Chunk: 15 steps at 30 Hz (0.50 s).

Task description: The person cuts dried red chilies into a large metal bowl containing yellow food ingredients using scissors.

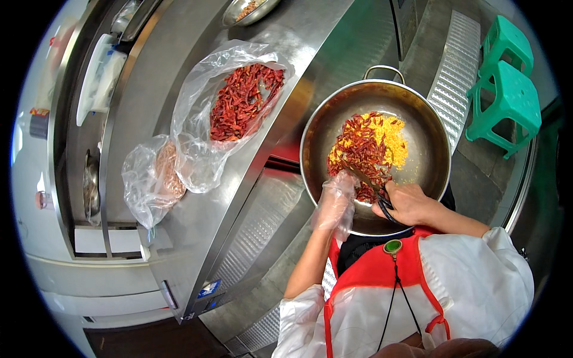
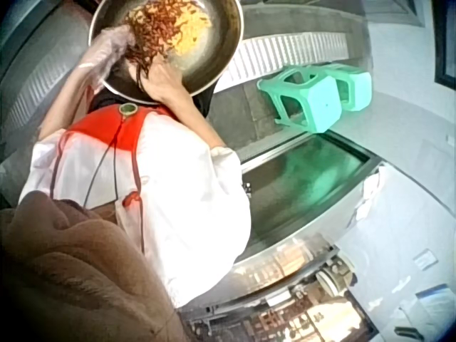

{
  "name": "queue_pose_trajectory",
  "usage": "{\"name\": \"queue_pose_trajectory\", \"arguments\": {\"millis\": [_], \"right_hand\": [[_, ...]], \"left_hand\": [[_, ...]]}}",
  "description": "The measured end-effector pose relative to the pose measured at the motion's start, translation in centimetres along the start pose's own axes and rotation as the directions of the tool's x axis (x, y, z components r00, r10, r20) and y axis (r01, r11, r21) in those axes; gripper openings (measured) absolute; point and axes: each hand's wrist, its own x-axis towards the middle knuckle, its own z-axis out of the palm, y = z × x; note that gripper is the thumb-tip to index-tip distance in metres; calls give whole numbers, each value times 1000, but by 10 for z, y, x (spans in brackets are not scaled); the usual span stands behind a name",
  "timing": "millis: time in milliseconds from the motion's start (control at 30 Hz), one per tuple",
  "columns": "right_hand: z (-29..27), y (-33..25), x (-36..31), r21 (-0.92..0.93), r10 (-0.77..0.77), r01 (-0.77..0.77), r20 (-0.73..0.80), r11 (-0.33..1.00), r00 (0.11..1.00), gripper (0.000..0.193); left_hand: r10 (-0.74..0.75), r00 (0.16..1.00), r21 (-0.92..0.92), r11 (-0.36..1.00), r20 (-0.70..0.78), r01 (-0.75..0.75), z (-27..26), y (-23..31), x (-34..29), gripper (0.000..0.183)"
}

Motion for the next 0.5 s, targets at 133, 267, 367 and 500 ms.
{"name": "queue_pose_trajectory", "arguments": {"millis": [133, 267, 367, 500], "right_hand": [[0, 0, 0, -6, 0, 0, 14, 1000, 1000, 74], [1, 0, 0, 9, 8, -8, 8, 1000, 1000, 74], [1, 1, 0, -2, 7, -7, 6, 1000, 1000, 74], [3, 2, 0, -1, -6, 6, -8, 1000, 1000, 73]], "left_hand": [[127, 991, 288, 949, 28, -130, 6, 7, -3, 17], [256, 963, 338, 901, 89, -271, 8, 2, -4, 17], [362, 927, 398, 839, 104, -372, 11, 5, -5, 15], [416, 902, 481, 772, 112, -416, 11, 4, -4, 14]]}}
